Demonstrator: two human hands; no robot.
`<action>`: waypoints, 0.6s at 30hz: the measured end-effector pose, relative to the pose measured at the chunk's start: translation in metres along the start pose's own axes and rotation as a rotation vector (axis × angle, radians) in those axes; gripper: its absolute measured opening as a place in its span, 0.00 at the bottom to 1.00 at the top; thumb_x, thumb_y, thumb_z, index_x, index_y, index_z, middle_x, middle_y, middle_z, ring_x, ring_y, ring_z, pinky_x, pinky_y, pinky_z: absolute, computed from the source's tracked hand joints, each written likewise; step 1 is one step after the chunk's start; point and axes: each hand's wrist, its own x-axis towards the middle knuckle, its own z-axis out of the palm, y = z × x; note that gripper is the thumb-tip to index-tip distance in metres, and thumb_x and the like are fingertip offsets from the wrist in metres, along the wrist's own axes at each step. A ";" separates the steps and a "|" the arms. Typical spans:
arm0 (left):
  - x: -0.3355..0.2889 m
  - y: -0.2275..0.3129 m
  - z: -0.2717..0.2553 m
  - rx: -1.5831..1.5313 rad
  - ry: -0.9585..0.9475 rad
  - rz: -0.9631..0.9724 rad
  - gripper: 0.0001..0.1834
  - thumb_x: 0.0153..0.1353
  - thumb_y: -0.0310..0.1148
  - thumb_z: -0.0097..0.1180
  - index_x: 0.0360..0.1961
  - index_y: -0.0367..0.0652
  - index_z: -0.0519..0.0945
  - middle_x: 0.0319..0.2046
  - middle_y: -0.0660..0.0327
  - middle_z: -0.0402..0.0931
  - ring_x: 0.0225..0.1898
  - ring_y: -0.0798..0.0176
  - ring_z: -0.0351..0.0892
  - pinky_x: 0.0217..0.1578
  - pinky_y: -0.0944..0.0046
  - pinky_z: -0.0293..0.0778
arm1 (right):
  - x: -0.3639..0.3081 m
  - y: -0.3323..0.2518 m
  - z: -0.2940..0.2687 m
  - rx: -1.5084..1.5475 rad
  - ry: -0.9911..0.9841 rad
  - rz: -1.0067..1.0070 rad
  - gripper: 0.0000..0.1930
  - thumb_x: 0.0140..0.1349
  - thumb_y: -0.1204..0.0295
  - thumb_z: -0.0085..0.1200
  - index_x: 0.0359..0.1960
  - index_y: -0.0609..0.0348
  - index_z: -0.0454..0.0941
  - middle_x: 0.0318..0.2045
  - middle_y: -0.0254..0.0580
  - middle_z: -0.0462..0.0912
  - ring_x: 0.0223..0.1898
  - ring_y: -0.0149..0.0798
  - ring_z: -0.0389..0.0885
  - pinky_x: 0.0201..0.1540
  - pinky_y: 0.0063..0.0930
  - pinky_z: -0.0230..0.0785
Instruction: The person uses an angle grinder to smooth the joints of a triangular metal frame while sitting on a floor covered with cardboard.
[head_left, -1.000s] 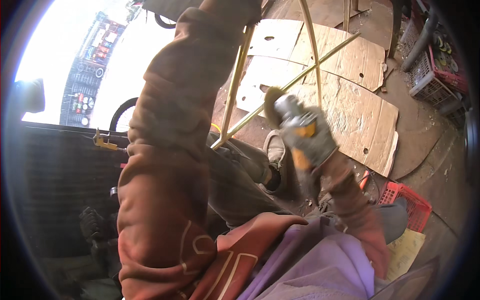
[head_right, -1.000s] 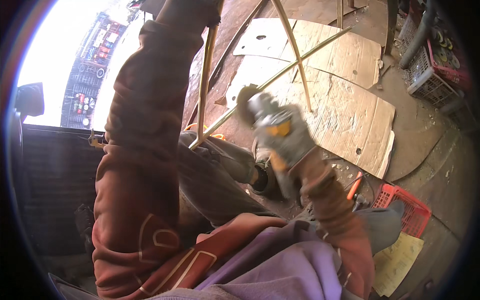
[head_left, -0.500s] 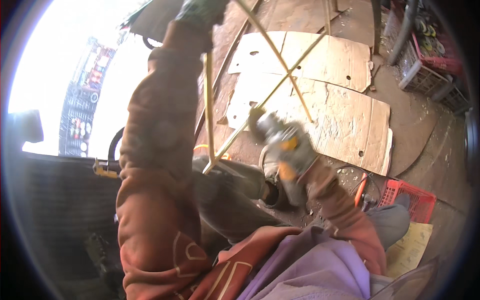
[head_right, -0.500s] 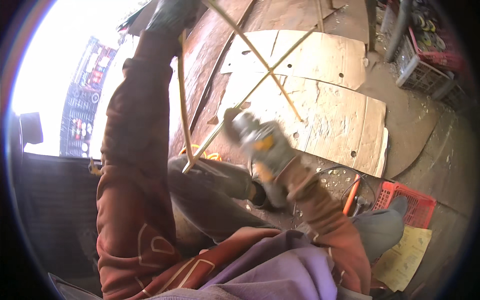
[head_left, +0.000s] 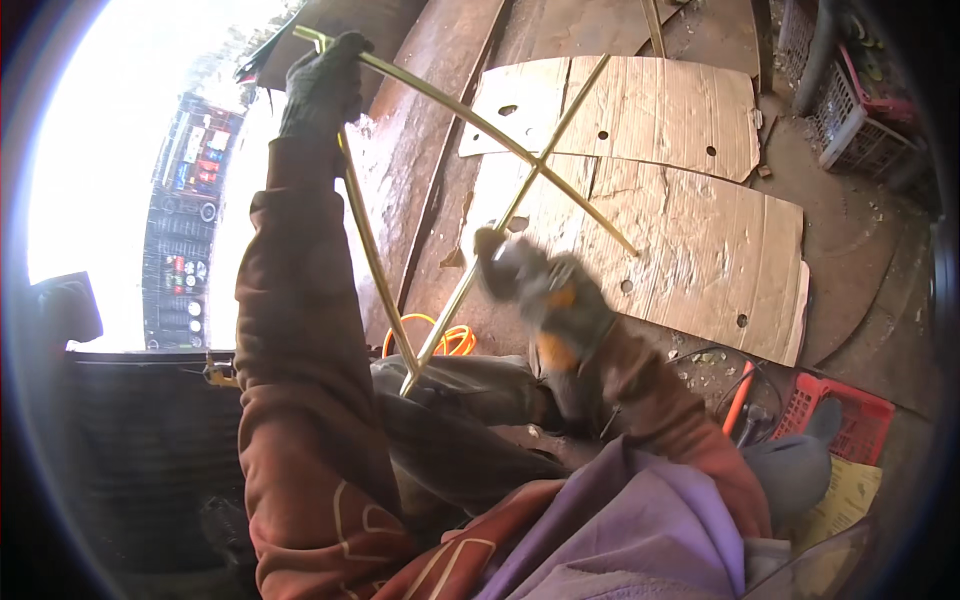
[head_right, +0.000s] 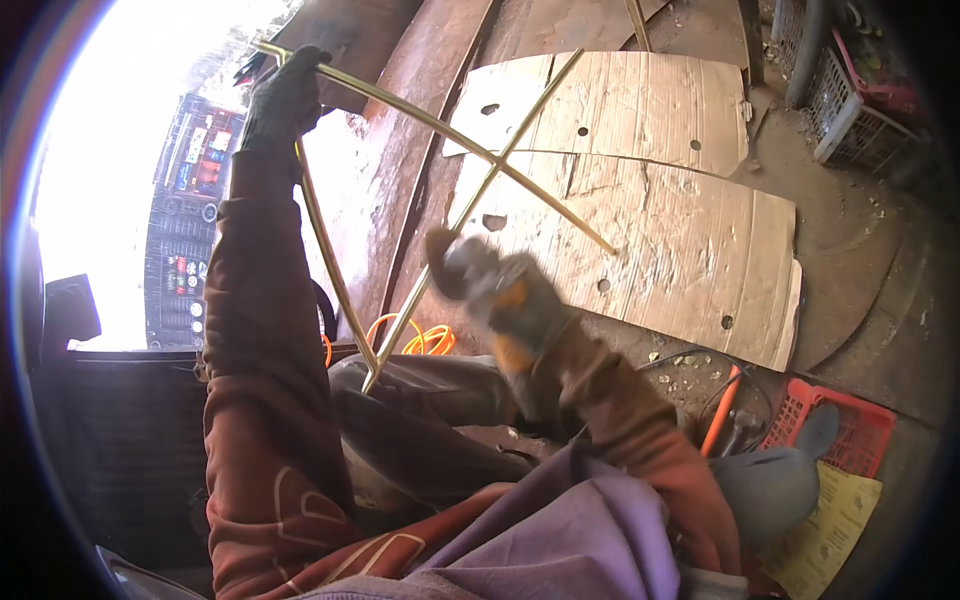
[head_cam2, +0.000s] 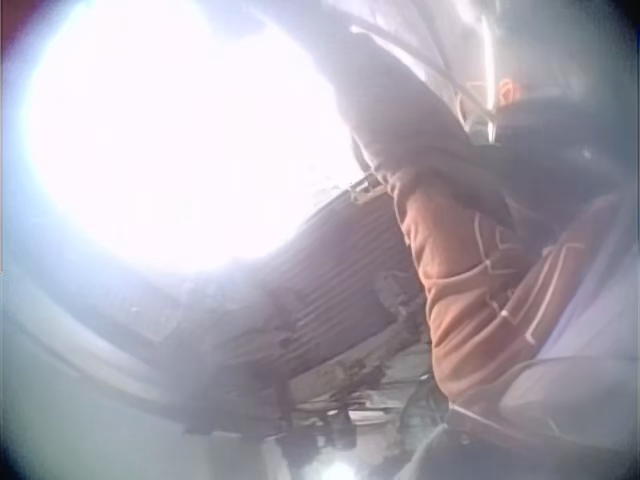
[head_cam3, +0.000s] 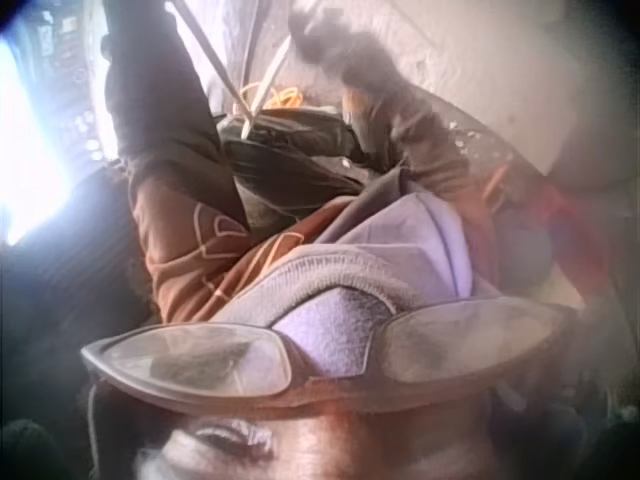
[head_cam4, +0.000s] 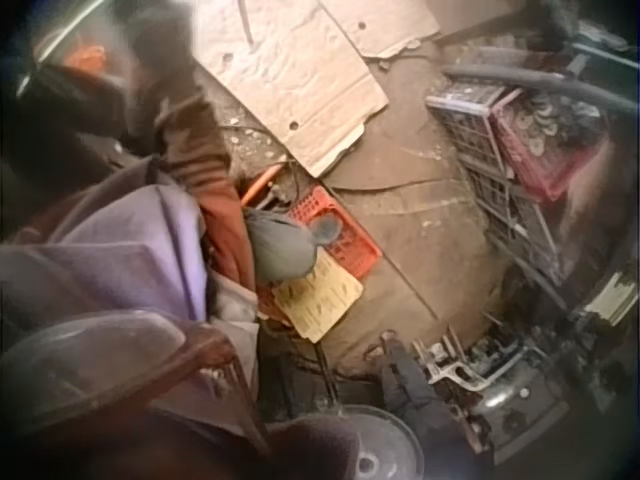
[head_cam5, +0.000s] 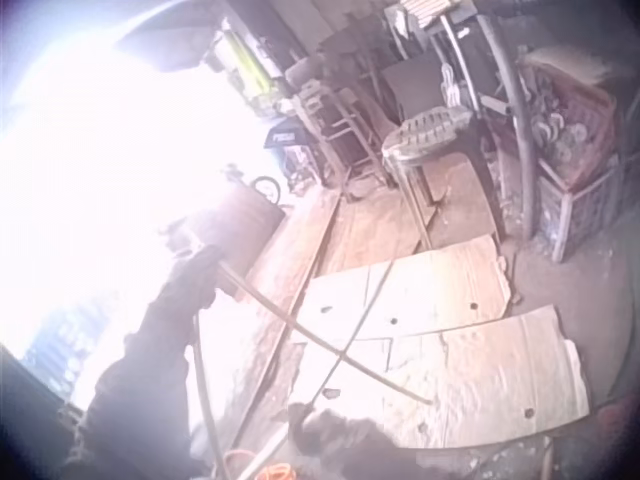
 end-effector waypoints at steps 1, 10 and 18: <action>0.001 -0.006 -0.006 0.006 0.021 -0.008 0.13 0.65 0.41 0.64 0.40 0.41 0.84 0.14 0.76 0.61 0.10 0.79 0.56 0.11 0.73 0.52 | -0.010 0.020 0.012 0.202 -0.080 0.112 0.24 0.57 0.76 0.68 0.52 0.57 0.69 0.47 0.44 0.81 0.42 0.31 0.82 0.40 0.26 0.80; 0.003 -0.012 -0.017 -0.119 -0.081 -0.028 0.12 0.66 0.39 0.62 0.41 0.40 0.83 0.13 0.77 0.60 0.09 0.79 0.55 0.09 0.73 0.51 | 0.026 0.009 -0.038 -1.057 -0.103 -0.383 0.07 0.57 0.67 0.59 0.35 0.55 0.83 0.35 0.42 0.86 0.38 0.42 0.84 0.42 0.37 0.78; 0.009 -0.002 -0.003 -0.047 -0.044 -0.013 0.12 0.67 0.42 0.62 0.38 0.43 0.83 0.12 0.77 0.60 0.09 0.78 0.54 0.09 0.72 0.50 | -0.024 0.056 -0.030 0.003 0.074 0.207 0.26 0.57 0.75 0.70 0.53 0.54 0.69 0.45 0.38 0.79 0.43 0.32 0.80 0.43 0.32 0.81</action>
